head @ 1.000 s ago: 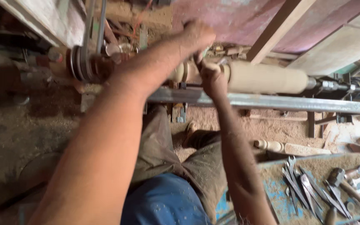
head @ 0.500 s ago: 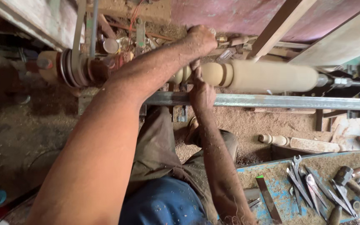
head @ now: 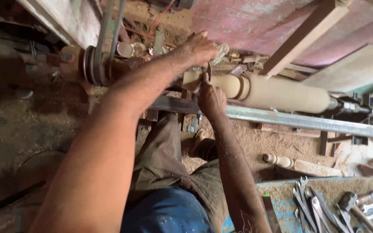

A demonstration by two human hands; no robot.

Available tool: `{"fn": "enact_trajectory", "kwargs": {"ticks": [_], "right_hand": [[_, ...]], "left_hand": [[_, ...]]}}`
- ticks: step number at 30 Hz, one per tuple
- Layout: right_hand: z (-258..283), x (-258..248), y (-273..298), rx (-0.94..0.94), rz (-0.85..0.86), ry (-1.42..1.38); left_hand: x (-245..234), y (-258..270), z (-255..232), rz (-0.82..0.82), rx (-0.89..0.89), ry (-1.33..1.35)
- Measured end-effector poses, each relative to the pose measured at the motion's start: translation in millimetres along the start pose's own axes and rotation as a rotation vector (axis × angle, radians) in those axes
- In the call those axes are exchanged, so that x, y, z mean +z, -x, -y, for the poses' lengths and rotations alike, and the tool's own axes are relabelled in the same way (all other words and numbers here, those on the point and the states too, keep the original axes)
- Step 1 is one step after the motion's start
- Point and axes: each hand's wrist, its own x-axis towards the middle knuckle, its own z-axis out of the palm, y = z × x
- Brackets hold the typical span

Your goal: The person uses a handheld tool to shape a rotating piece of wood on a lathe, applying pressure to carve decorative contours while the wood spins.

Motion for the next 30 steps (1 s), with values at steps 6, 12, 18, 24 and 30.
{"fn": "enact_trajectory", "kwargs": {"ticks": [6,12,18,24,30], "right_hand": [[-24,0,-10,0.006,0.142,-0.161],[-18,-53,4,-0.210,-0.080,-0.362],[-3,-28,0,-0.033,0.064,-0.085],[-37,-16,-1,-0.147,0.034,-0.272],[-8,-26,21,-0.046,0.082,-0.202]], "left_hand": [[27,-14,9,-0.063,-0.103,0.126],[-3,24,16,-0.095,-0.120,0.210],[32,2,8,-0.351,-0.003,0.014],[16,4,-5,-0.105,-0.108,0.147],[-23,58,8,0.123,-0.148,0.170]]}}
